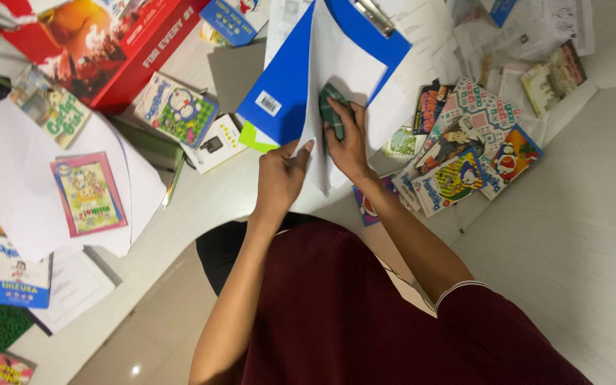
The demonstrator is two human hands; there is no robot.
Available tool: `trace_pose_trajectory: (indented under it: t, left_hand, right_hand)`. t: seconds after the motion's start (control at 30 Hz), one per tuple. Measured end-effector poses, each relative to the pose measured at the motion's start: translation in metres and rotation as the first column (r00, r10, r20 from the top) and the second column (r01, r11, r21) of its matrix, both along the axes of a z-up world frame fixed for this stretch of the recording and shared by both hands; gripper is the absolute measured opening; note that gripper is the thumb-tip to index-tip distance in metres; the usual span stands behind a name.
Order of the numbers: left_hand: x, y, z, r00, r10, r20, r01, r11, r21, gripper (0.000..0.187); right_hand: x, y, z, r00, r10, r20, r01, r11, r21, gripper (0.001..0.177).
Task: The person picks up cards and a small notebook from a desk, places them into a clear plastic container, and then stacks papers onto an orange clipboard. The person then uses a green cloth to wipe the surface of a blank white sheet of paper on the clipboard before securing the paper under the clip.
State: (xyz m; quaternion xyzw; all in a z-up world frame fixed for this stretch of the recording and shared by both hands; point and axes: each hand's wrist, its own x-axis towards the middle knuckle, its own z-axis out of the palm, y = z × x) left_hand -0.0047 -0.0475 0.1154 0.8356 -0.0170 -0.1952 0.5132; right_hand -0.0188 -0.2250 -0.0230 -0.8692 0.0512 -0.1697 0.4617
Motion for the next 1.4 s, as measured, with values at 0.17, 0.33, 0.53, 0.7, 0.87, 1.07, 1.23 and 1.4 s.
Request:
trace_pose_trajectory:
  t: [0.17,0.33,0.53,0.7,0.87,1.07,1.23,1.4]
  left_hand:
    - [-0.005,-0.016,0.053,0.866,-0.177,0.468,0.140,0.984,0.112,0.032]
    - [-0.002,-0.012,0.062,0.751,-0.300,0.588,0.179,0.950,0.257,0.054]
    - [0.008,-0.008,-0.007,0.733,-0.388,0.560,0.147,0.893,0.426,0.049]
    - [0.001,0.004,-0.065,0.734,-0.453,0.505,0.147,0.833,0.534,0.049]
    - [-0.009,0.007,-0.094,0.773,-0.459,0.438,0.174,0.817,0.549,0.043]
    - [-0.015,0.004,-0.110,0.758,-0.507,0.410,0.173,0.762,0.623,0.038]
    - [-0.015,0.003,-0.116,0.773,-0.511,0.375,0.208,0.763,0.612,0.032]
    - [-0.011,0.001,-0.127,0.756,-0.518,0.399,0.177,0.750,0.638,0.037]
  right_hand:
    - [0.040,0.000,0.020,0.992,-0.113,0.062,0.057,0.819,0.570,0.047]
    - [0.065,-0.011,0.014,0.998,0.028,0.064,-0.069,0.305,0.950,0.043]
    - [0.060,-0.023,-0.040,0.974,0.155,-0.164,0.192,-0.190,0.963,0.039]
    - [0.021,-0.041,-0.066,0.977,0.065,-0.203,0.212,-0.214,0.954,0.038]
    - [0.002,-0.056,-0.037,0.826,-0.468,-0.313,0.421,0.145,0.895,0.049]
    - [-0.004,-0.048,-0.019,0.866,-0.498,0.039,0.432,0.786,0.441,0.048]
    - [0.017,-0.016,-0.014,0.989,-0.038,-0.141,0.045,0.998,0.046,0.048]
    - [0.032,0.012,-0.005,0.925,0.301,-0.231,-0.357,0.898,-0.257,0.057]
